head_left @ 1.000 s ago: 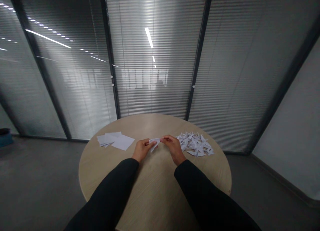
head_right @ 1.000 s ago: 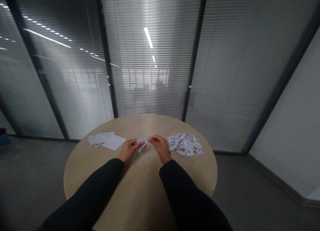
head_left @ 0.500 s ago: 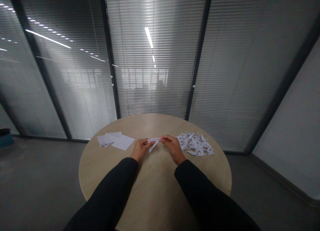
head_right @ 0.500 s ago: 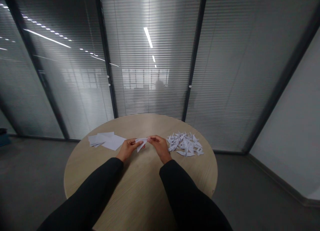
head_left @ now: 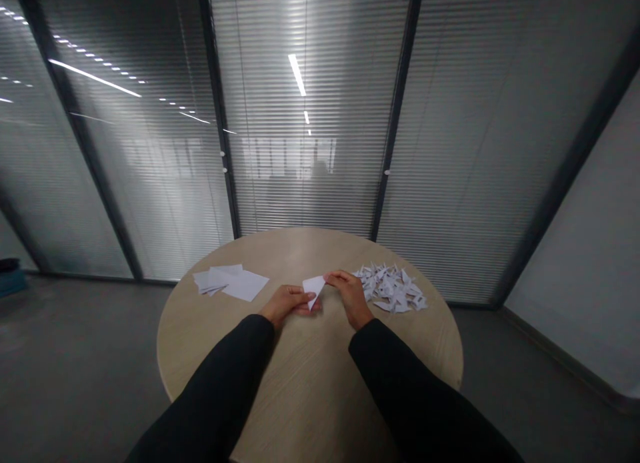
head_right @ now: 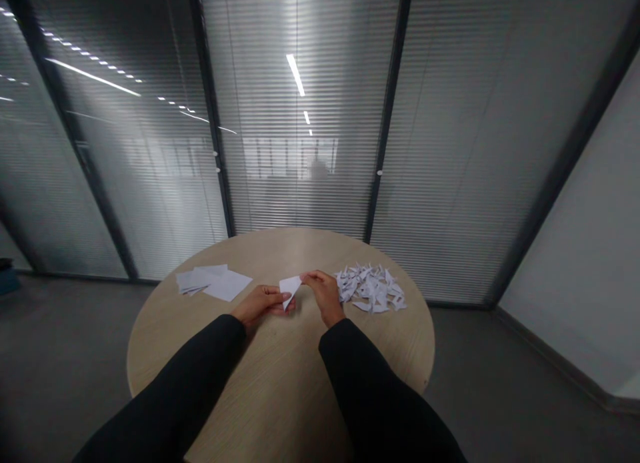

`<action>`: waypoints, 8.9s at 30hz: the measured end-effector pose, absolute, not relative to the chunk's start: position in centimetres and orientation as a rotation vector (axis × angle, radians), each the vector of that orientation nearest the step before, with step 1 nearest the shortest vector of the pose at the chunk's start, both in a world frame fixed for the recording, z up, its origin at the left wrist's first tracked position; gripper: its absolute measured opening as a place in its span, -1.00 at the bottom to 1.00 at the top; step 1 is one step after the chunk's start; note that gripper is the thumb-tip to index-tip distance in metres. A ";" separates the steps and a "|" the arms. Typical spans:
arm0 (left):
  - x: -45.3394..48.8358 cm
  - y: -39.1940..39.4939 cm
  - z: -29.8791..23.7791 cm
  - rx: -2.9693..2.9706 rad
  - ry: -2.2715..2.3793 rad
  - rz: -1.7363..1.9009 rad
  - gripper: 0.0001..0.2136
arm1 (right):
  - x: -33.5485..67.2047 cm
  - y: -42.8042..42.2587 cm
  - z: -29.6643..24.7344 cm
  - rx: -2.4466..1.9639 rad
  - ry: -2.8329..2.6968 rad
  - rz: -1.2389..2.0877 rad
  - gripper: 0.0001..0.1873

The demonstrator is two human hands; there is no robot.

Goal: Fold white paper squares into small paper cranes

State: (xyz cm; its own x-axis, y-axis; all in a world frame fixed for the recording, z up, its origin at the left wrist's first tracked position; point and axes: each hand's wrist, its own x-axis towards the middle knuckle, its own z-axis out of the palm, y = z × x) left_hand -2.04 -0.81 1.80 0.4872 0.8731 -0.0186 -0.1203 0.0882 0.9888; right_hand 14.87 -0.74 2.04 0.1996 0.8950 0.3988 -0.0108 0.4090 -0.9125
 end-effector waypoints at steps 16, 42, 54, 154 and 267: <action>-2.0 -0.7 1.3 1.247 0.754 0.746 -0.61 | 15.3 -0.4 1.8 -0.953 -1.168 0.798 -0.85; -1.2 -1.5 1.5 1.292 0.809 0.772 -0.62 | 15.6 -0.3 2.0 -0.943 -1.074 0.848 -0.78; -1.3 -0.7 1.2 1.343 0.807 0.846 -0.55 | 15.5 -0.2 1.8 -0.906 -1.109 0.862 -0.71; -2.9 -0.5 2.0 2.154 1.098 0.891 -0.56 | 15.1 -1.4 2.3 -0.839 -1.993 0.301 -0.95; -1.6 -0.6 1.7 2.461 1.078 1.130 -0.77 | 13.7 -1.5 1.2 -0.973 -1.823 0.488 -0.74</action>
State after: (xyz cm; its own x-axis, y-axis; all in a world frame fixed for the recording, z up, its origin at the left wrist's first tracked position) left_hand -1.58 -0.64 1.66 0.4331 0.7037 0.5632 0.5293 -0.7043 0.4730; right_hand 13.73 -1.45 1.19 -0.2049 0.7956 0.5702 0.4044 0.5993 -0.6909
